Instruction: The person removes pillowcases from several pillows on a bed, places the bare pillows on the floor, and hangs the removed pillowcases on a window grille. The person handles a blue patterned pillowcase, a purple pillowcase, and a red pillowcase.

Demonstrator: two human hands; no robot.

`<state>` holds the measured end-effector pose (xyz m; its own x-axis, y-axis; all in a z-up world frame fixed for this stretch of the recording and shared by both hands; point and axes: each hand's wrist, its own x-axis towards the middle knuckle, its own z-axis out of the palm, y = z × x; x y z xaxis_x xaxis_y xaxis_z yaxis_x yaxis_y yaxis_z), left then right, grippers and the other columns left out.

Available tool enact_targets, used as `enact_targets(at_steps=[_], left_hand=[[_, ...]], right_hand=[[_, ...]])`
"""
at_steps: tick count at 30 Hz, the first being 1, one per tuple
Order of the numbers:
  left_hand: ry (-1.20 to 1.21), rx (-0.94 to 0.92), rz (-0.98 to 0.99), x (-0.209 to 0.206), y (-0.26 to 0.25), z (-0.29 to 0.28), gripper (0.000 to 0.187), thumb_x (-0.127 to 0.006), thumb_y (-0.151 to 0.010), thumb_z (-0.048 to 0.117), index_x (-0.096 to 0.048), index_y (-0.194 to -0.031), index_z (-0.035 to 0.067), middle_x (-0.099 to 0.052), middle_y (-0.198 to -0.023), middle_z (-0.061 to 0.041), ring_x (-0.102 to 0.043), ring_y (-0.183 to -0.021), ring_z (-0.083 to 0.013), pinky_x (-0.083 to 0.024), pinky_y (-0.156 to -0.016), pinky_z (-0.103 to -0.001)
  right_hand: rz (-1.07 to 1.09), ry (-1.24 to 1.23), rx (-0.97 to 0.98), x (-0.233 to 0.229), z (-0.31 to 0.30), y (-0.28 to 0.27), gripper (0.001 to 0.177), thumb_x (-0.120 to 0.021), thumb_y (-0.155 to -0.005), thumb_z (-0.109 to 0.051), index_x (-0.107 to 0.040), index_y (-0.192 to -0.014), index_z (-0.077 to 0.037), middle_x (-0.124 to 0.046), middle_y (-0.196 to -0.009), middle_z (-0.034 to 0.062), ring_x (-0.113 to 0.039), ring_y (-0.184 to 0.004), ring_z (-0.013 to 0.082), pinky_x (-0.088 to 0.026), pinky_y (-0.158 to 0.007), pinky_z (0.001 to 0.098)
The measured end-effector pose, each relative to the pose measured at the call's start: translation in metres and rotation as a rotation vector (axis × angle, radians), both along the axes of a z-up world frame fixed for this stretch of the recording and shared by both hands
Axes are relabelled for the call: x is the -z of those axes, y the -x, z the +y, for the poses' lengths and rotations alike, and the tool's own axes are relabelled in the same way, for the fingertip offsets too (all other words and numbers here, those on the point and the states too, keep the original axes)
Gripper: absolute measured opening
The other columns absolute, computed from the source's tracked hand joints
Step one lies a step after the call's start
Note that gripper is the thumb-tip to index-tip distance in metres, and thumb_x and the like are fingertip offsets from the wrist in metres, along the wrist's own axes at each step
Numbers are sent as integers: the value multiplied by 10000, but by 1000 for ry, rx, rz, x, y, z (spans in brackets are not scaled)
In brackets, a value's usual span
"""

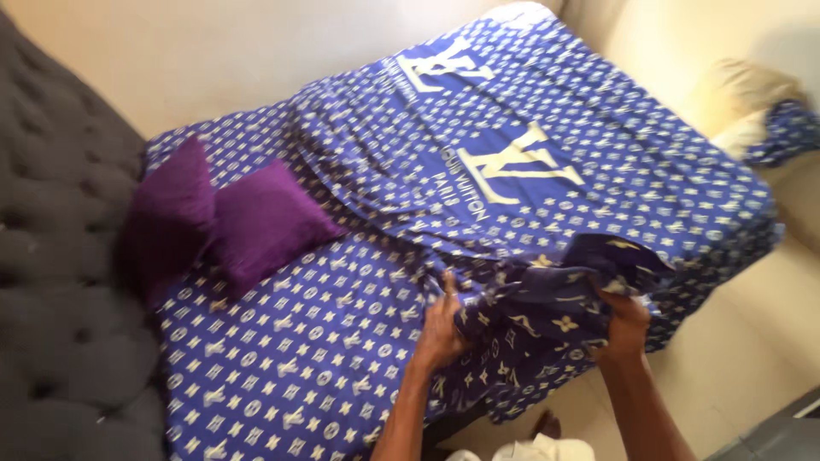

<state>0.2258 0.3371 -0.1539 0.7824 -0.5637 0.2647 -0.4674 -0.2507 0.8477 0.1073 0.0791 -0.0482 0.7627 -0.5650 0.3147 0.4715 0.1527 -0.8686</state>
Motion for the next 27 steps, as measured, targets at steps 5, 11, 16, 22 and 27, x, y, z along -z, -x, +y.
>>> enact_targets(at_steps=[5, 11, 16, 22, 27], left_hand=[[-49, 115, 262, -20, 26, -61, 186, -656, -906, 138, -777, -1016, 51, -755, -797, -123, -678, -717, -174, -550, -703, -351], [82, 5, 335, -93, 48, -140, 204, -668, -917, 175, -774, -1055, 69, -776, -773, -61, -636, -691, -65, -522, -657, -298], [197, -16, 374, -126, 72, -227, 257, -634, -904, 116, -768, -1104, 26, -791, -770, -50, -622, -694, -60, -530, -644, -271], [248, 73, 554, -138, 91, -329, 280, -591, -925, 47, -778, -1130, 7, -793, -830, -38, -668, -683, -80, -549, -633, -240], [241, 227, 596, -143, 104, -402, 294, -588, -925, 15, -779, -1149, 5, -800, -877, -38, -664, -702, -58, -543, -639, -219]], right_hand=[[-162, -469, 18, -14, -72, 50, 235, -602, -1067, -47, -663, -1292, -17, -720, -1201, 111, -715, -1080, 261, -578, -980, 420], [-150, -527, 230, -3, -176, 109, 211, -584, -1028, -69, -671, -1220, -62, -726, -1162, 84, -728, -1054, 227, -595, -958, 385], [-175, -518, 312, 9, -247, 150, 189, -616, -1035, -73, -672, -1214, -51, -729, -1141, 95, -728, -1027, 224, -594, -938, 365], [-148, -463, 509, 5, -293, 193, 267, -618, -974, -69, -647, -1239, -84, -727, -1131, 64, -722, -1015, 194, -593, -916, 350], [-179, -463, 609, 8, -326, 232, 260, -636, -994, -94, -636, -1251, -56, -715, -1129, 74, -715, -1005, 194, -591, -911, 342]])
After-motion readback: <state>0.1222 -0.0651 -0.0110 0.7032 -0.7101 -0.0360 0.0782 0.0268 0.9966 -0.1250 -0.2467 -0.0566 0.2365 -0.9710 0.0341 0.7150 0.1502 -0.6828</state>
